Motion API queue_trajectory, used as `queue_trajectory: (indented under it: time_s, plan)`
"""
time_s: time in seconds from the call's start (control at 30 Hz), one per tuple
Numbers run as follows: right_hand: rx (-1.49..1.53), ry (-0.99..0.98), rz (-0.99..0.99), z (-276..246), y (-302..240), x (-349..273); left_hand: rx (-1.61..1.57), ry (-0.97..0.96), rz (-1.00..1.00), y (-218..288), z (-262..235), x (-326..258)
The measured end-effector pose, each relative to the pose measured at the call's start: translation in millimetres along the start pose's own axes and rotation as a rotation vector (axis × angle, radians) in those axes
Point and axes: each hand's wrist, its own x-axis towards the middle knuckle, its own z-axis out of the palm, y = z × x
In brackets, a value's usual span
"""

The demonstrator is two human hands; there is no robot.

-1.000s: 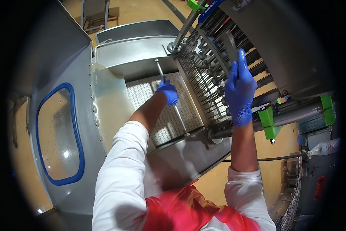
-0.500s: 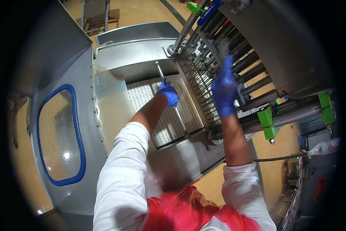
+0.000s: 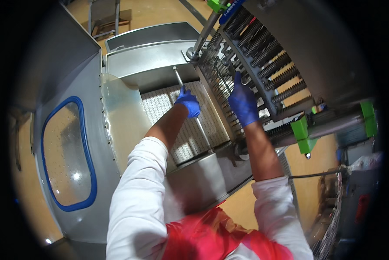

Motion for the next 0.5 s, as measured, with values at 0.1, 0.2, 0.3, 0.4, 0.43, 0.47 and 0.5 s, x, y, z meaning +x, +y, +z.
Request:
queue_trajectory:
  time_s: [0.1,0.2,0.3,0.4,0.43,0.47,0.5]
  plan:
    - [0.011,0.187,-0.194,-1.8,18.1,18.4,0.023,0.002,-0.002,-0.6,-0.5,8.2]
    - [0.284,0.423,-0.239,-34.5,-10.5,9.8,0.008,0.014,-0.016,-8.0,12.3,6.6]
    - [0.364,0.813,-0.301,-10.0,-17.3,3.0,0.022,0.034,-0.012,-11.4,22.6,7.3]
    - [0.139,0.512,-0.529,66.6,45.7,-1.7,0.046,0.055,0.04,0.5,13.4,16.7]
    - [0.085,0.5,-0.534,72.5,31.0,-1.7,0.044,0.053,0.035,-2.4,14.3,14.8]
    - [0.124,0.379,-0.482,71.0,28.4,-5.7,0.043,0.048,0.024,-2.5,16.0,14.8]
    - [0.231,0.217,-0.35,67.2,29.9,-11.0,0.043,0.044,0.015,-0.3,18.1,16.4]
